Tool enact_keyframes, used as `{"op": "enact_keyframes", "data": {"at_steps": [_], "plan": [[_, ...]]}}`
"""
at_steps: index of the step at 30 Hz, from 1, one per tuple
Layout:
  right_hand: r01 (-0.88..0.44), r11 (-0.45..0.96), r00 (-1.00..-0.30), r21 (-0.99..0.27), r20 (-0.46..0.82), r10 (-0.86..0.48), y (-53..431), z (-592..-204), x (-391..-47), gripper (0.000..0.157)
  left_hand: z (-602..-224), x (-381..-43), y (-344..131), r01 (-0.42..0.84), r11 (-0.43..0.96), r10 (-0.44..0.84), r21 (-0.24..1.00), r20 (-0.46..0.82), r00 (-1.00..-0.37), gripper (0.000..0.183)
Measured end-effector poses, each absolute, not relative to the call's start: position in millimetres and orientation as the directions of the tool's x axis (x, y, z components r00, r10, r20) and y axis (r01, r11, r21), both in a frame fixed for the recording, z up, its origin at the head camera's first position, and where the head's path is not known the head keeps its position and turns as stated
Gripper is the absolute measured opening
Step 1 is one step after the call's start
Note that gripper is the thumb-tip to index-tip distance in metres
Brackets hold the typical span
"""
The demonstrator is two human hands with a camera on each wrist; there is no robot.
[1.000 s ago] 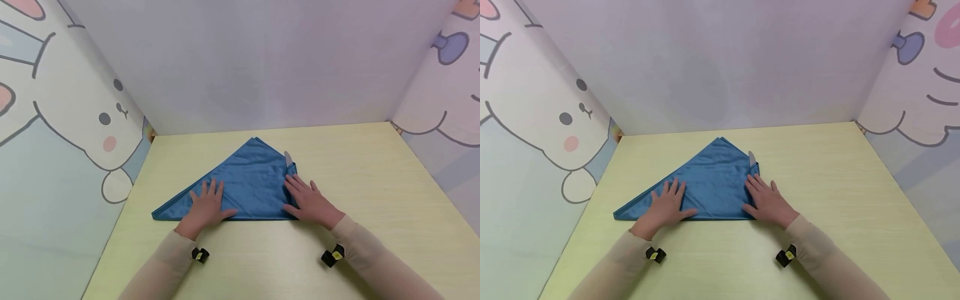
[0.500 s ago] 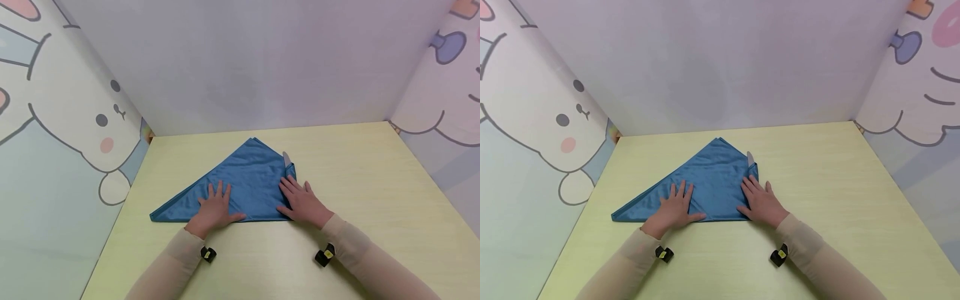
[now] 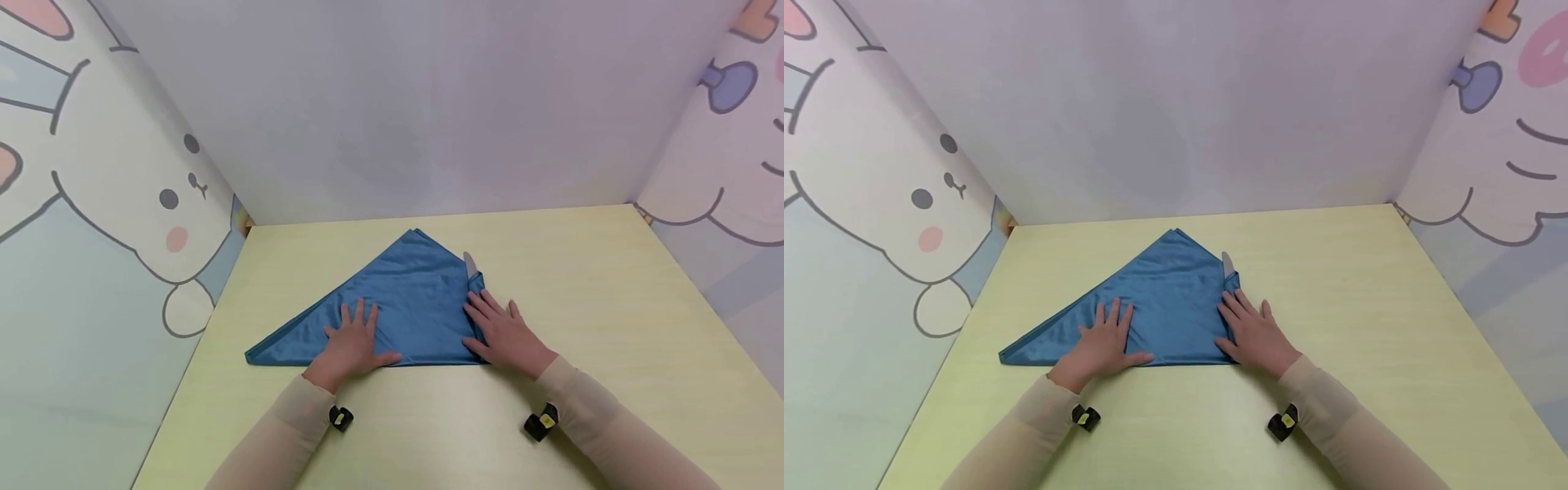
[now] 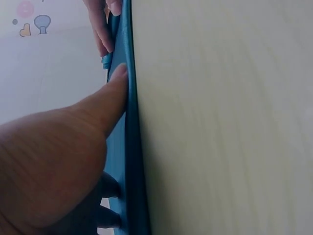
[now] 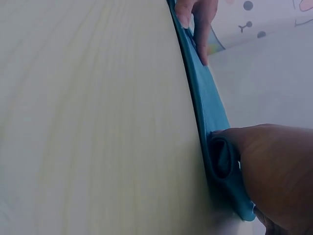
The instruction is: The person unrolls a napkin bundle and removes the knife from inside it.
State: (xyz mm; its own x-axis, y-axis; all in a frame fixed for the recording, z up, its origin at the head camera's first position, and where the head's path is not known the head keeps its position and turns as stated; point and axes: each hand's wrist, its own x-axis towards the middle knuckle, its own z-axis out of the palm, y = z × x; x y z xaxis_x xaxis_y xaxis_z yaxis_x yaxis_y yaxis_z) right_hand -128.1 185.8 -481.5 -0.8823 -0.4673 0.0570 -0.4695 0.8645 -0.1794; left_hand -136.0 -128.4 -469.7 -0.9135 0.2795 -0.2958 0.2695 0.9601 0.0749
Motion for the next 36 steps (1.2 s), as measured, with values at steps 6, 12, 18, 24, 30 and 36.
{"op": "enact_keyframes", "data": {"at_steps": [6, 12, 18, 24, 30, 36], "plan": [[-0.468, 0.869, -0.883, -0.161, 0.043, -0.468, 189.7, -478.7, -127.0, 0.070, -469.6, -135.5, -128.5, 0.266, 0.961, 0.276, 0.073, -0.297, -0.914, 0.114], [-0.479, 0.866, -0.878, -0.146, 0.081, -0.472, 194.0, -476.2, -125.6, 0.068, -469.4, -134.8, -128.1, 0.263, 0.962, 0.272, 0.072, -0.307, -0.912, 0.114], [-0.473, 0.867, -0.881, -0.155, 0.093, -0.464, 197.2, -471.0, -124.1, 0.066, -470.3, -135.5, -128.1, 0.263, 0.962, 0.272, 0.071, -0.298, -0.915, 0.115], [-0.463, 0.871, -0.887, -0.164, 0.078, -0.456, 201.5, -467.5, -121.7, 0.065, -472.6, -135.5, -127.8, 0.265, 0.962, 0.274, 0.072, -0.288, -0.917, 0.115], [-0.440, 0.871, -0.897, -0.218, 0.055, -0.439, 209.6, -467.0, -119.5, 0.065, -472.4, -134.0, -128.4, 0.267, 0.960, 0.279, 0.081, -0.281, -0.918, 0.115], [-0.384, 0.879, -0.916, -0.282, -0.005, -0.401, 222.9, -473.7, -118.1, 0.060, -473.2, -134.9, -128.7, 0.267, 0.960, 0.279, 0.080, -0.281, -0.918, 0.114]]}}
